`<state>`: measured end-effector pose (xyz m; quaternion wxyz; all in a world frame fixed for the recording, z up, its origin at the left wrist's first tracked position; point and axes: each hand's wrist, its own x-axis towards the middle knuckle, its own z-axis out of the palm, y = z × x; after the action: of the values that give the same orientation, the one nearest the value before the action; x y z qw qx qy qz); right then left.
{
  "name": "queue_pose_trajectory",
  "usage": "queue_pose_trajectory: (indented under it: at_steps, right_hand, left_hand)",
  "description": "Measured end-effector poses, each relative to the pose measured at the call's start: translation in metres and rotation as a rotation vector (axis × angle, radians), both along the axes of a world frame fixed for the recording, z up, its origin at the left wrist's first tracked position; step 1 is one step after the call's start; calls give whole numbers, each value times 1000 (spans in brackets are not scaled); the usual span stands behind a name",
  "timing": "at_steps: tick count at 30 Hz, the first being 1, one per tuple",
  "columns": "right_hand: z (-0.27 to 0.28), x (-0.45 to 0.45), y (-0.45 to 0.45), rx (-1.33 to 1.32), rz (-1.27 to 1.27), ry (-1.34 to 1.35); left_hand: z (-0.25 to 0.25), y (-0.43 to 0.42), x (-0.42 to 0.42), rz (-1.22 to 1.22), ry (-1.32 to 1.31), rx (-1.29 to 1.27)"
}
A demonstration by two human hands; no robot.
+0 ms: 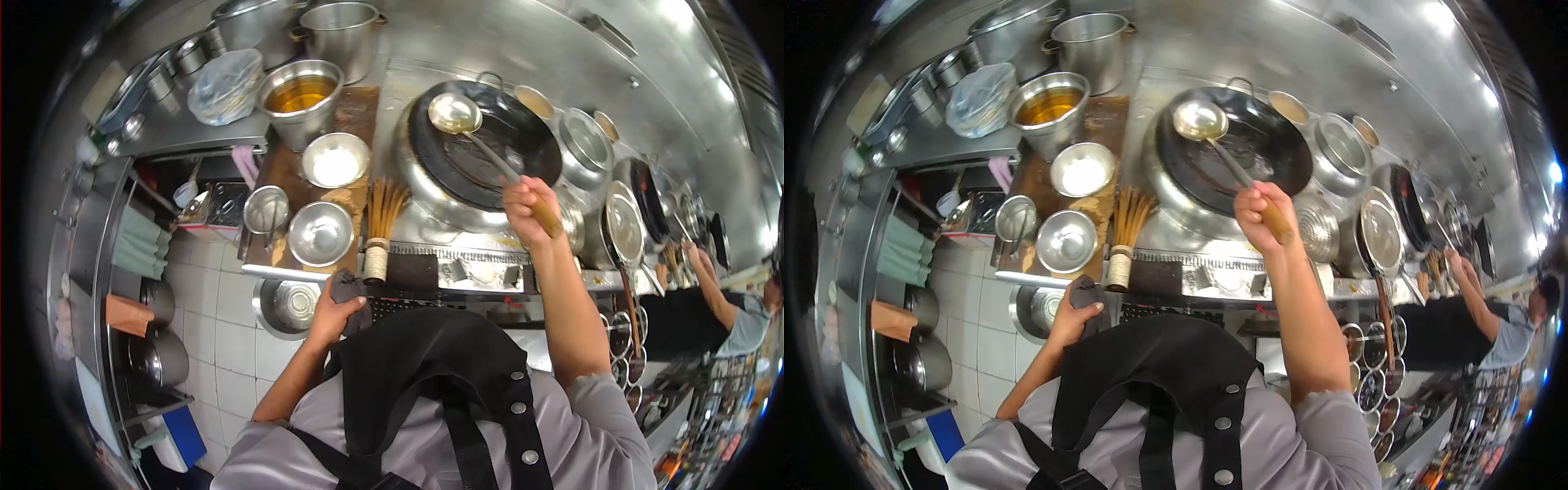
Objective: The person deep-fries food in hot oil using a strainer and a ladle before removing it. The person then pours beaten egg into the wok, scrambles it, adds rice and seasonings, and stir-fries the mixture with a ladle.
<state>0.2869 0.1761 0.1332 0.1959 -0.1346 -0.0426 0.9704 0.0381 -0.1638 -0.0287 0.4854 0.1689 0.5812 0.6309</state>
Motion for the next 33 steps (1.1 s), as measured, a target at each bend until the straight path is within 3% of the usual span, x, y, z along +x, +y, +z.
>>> queue_pose_trajectory:
  at_steps: [2,7,8,10,12,15,17,19,20,22,24,25,28,30,31,33]
  right_hand:
    - [13,-23,-16,128,29,94]
    - [67,-127,-22,337,223,79]
    - [73,-154,-21,523,234,-38]
    - [74,-193,-34,1033,50,-581]
    - [57,-205,-44,1483,81,-828]
    - [34,-152,-40,1554,-109,-807]
    - [53,-89,-41,1272,-130,-700]
    - [68,-18,-32,1165,-134,-735]
    - [70,12,-30,1222,-156,-855]
    - [79,61,-42,1458,-44,-1377]
    - [46,112,-46,1715,-33,-1724]
    - [36,130,-55,1663,-20,-1795]
    - [6,170,-99,1384,-252,-1755]
    - [-17,194,-147,1071,-460,-1341]
    - [-18,204,-170,931,-454,-1261]
    - [-12,232,-226,684,-511,-1023]
  left_hand:
    - [-15,-5,-8,-27,138,25]
    - [-12,-2,-13,8,113,51]
    - [-14,1,-13,16,119,53]
    - [-19,9,-12,-26,62,69]
    - [-13,18,-8,-51,78,60]
    - [-34,31,-7,-86,230,75]
    - [-23,34,-4,-124,179,58]
    - [-10,41,5,-139,16,53]
    - [-16,46,5,-186,11,52]
    - [-19,58,7,-271,174,-7]
    - [-14,74,23,-356,94,-7]
    - [-15,84,32,-419,115,38]
    - [-9,114,67,-596,139,59]
    - [0,135,101,-776,244,-28]
    - [-26,142,119,-804,247,-27]
    - [12,155,165,-1013,337,-46]
